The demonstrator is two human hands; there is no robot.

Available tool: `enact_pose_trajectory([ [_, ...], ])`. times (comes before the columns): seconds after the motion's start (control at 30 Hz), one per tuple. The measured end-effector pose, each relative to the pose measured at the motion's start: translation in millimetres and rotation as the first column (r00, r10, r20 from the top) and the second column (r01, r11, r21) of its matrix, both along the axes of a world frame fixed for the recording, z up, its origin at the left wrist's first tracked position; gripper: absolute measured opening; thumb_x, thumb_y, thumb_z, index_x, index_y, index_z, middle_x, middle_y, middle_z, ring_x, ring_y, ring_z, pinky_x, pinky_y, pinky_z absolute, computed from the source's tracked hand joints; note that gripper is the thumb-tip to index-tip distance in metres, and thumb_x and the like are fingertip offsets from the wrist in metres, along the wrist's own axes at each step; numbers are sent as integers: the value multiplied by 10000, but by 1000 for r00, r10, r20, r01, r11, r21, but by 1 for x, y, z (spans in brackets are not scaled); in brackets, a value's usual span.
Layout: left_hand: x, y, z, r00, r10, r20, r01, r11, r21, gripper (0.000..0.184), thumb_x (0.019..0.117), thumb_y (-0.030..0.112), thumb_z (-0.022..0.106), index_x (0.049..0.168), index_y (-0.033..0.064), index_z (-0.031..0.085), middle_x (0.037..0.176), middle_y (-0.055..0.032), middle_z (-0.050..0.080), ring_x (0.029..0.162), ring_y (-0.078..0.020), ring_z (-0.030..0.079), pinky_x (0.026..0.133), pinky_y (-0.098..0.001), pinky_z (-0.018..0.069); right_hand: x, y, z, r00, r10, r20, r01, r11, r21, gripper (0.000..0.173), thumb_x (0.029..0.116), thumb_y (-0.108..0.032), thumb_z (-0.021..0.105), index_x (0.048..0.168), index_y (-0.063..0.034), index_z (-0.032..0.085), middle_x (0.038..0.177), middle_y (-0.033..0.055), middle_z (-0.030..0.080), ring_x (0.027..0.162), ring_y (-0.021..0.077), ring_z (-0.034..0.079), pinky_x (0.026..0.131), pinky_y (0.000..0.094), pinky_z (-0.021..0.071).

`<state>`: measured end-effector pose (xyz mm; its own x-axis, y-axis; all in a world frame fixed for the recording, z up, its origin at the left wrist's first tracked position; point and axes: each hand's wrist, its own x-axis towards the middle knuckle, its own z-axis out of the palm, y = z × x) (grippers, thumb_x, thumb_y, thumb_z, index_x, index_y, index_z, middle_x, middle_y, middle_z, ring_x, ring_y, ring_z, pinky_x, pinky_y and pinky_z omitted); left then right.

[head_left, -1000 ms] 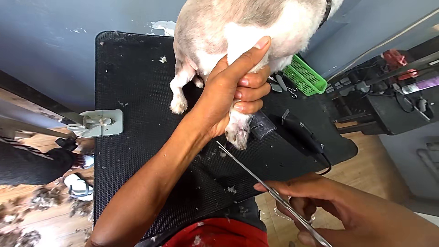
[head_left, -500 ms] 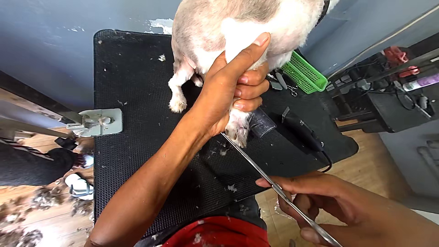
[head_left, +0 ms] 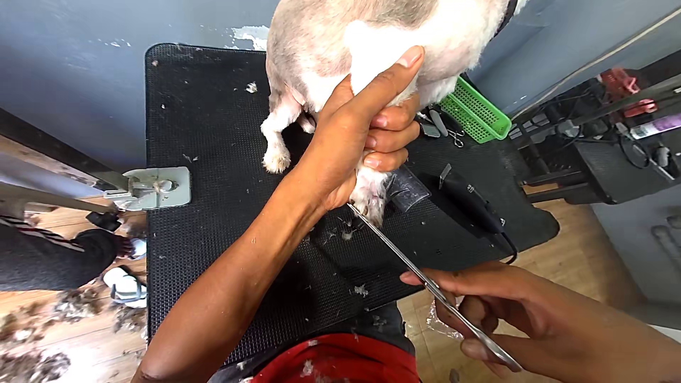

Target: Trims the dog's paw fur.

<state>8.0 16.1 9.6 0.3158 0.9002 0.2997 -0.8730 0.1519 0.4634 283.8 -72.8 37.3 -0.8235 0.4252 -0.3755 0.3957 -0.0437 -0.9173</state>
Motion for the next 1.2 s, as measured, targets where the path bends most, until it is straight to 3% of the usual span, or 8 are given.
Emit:
enact_pose_trajectory([
  [0.3,0,0,-1,999,-21,29,22,1000,-21,366,1132,211,331,783,138,414,534,37,348,397,-39,320,379,-148,301,1,-1,0,999,40,2,-40,998,53,651,932,-260,750,1532,-201,505,955,20,684,736,54,640,608,195,562],
  [0.47,-4,3,-6,984,-125,126,127,992,-7,406,1126,232,320,751,137,443,533,47,371,396,-24,347,384,-137,315,1,-2,5,997,49,62,-53,996,72,611,939,-251,735,1515,-242,532,987,17,707,729,57,667,596,207,583],
  [0.6,-9,6,-13,950,-218,225,220,975,18,415,1116,265,338,752,121,475,554,47,401,409,-21,377,396,-132,336,13,7,9,993,117,15,-118,988,100,590,916,-284,757,1478,-259,578,1004,-26,718,780,3,632,645,149,536],
  [0.7,-10,6,-14,929,-249,275,256,967,11,449,1114,313,326,746,109,483,553,44,402,409,-23,386,400,-135,343,19,16,16,989,145,-38,-139,981,139,537,927,-346,742,1439,-248,609,993,-57,707,831,-10,641,703,147,561],
  [0.8,-11,8,-15,922,-252,293,259,966,14,465,1111,340,327,750,95,487,544,39,397,402,-31,392,401,-142,354,13,24,22,989,119,-84,-104,981,162,539,942,-416,722,1437,-231,613,884,-83,679,728,-33,614,608,125,535],
  [0.9,-11,8,-15,930,-259,260,263,965,21,482,1112,370,324,752,94,489,540,43,395,404,-36,399,406,-150,362,1,33,15,992,107,-67,-90,973,214,570,915,-306,727,1464,-222,596,835,-91,679,671,-42,605,576,113,529],
  [1.07,-14,9,-15,937,-256,238,257,966,27,501,1113,393,295,756,101,490,548,45,399,413,-33,398,411,-149,357,1,42,0,980,193,40,-197,969,149,575,863,-167,755,1420,-246,638,898,-62,735,636,-17,625,557,154,548],
  [1.2,-12,10,-16,939,-247,238,250,968,16,489,1113,377,307,750,101,484,542,45,394,404,-35,393,404,-149,357,11,44,5,979,194,67,-202,967,156,595,875,-297,781,1446,-320,614,954,-98,748,679,-41,646,579,145,566],
])
